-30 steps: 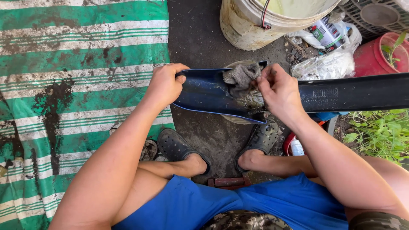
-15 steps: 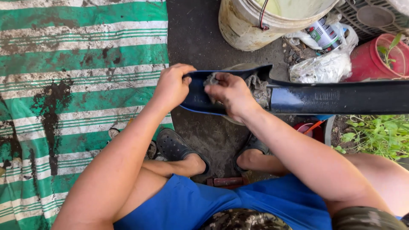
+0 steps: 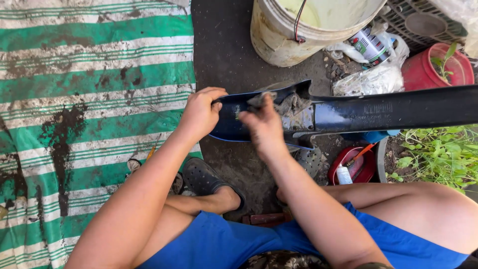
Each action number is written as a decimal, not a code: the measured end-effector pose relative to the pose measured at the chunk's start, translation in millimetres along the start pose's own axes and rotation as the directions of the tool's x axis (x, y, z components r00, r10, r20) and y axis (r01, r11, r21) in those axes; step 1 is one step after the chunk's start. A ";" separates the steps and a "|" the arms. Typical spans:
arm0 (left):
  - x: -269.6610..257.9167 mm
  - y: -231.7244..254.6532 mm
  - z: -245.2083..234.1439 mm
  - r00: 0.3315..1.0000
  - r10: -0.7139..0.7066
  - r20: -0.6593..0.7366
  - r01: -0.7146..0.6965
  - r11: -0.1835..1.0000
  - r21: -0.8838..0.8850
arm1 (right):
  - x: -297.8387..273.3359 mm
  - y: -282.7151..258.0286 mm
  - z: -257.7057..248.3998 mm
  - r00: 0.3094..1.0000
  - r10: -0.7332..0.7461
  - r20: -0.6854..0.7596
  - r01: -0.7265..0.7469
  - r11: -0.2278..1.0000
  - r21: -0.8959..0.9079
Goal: The person scrubs a black motorcycle mudguard with a cloth, repeatedly dipping the cloth into a bucket of water. They then use a small brush to clean the crevices and edges of the mudguard before resuming scrubbing with the cloth.
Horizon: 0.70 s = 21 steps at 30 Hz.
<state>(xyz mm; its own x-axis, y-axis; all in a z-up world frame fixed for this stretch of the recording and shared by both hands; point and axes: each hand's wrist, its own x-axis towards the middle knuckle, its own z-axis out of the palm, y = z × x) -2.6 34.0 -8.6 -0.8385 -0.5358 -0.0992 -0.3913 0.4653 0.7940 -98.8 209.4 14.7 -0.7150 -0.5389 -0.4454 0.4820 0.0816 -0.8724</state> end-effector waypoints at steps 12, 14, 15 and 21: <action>-0.7 -11.0 -6.6 0.998 0.054 -0.024 -0.056 0.996 -0.076 | 18.1 -41.8 -32.8 0.987 0.162 0.024 -0.010 0.206 -0.979; -2.8 -9.3 -7.9 0.998 0.054 -0.022 -0.055 0.997 -0.056 | 30.6 -37.3 -48.0 0.993 0.115 0.004 -0.024 0.242 -0.970; -4.1 -8.3 -8.1 0.998 0.053 -0.018 -0.054 0.998 -0.039 | 36.8 -35.1 -56.0 0.997 0.071 -0.021 -0.040 0.279 -0.960; -10.0 -10.7 -0.7 0.994 0.100 -0.049 -0.102 0.994 -0.038 | 71.7 -31.3 -69.5 0.954 0.286 -0.087 -0.212 0.443 -0.871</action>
